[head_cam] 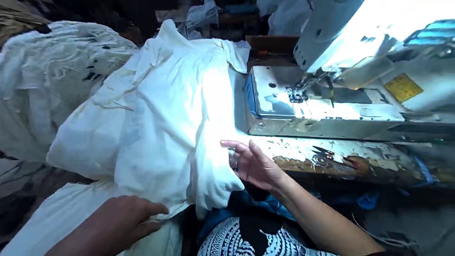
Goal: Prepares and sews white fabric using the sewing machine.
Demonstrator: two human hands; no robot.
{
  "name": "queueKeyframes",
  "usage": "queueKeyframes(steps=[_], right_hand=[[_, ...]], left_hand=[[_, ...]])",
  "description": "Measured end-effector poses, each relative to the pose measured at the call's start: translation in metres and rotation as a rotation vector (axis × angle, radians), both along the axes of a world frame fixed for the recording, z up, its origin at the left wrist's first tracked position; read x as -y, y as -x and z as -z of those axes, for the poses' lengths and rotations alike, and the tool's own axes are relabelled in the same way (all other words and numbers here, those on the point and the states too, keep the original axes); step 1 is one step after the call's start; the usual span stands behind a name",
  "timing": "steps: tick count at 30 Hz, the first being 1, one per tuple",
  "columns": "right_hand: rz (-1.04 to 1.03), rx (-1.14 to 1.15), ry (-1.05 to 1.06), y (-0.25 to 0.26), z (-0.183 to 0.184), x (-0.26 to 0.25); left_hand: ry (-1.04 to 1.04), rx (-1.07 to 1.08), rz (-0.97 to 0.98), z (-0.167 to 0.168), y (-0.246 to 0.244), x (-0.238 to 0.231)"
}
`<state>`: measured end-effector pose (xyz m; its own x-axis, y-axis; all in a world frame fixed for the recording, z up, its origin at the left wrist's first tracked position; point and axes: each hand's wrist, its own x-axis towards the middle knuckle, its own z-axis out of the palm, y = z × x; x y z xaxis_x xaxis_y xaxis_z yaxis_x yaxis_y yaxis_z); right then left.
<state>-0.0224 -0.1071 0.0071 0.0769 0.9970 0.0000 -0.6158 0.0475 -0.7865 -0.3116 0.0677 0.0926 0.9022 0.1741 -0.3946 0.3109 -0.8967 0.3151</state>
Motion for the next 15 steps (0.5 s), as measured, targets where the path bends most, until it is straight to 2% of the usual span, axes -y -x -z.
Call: queueKeyframes(steps=[2,3,5,7,10,13,15], right_hand=[[0.113,0.275,0.09,0.009,-0.005,0.01],[0.163,0.425,0.137,0.015,-0.005,0.016],[0.27,0.724,0.185,0.023,0.004,0.029],[0.35,0.882,0.168,0.025,0.01,0.047],[0.48,0.862,-0.008,0.016,-0.001,0.088],[0.534,0.58,-0.173,-0.01,-0.017,0.14],[0.528,0.482,-0.154,-0.021,-0.02,0.171]], left_hand=[[-0.077,0.431,0.08,0.007,-0.014,0.004],[-0.122,0.576,0.082,0.006,-0.028,0.008],[-0.169,0.774,0.1,0.002,-0.061,0.019],[-0.163,0.861,0.184,0.003,-0.096,0.037],[-0.097,0.856,0.359,0.018,-0.148,0.073],[0.145,0.999,0.433,0.019,-0.192,0.117],[0.213,1.077,0.432,0.015,-0.216,0.136]])
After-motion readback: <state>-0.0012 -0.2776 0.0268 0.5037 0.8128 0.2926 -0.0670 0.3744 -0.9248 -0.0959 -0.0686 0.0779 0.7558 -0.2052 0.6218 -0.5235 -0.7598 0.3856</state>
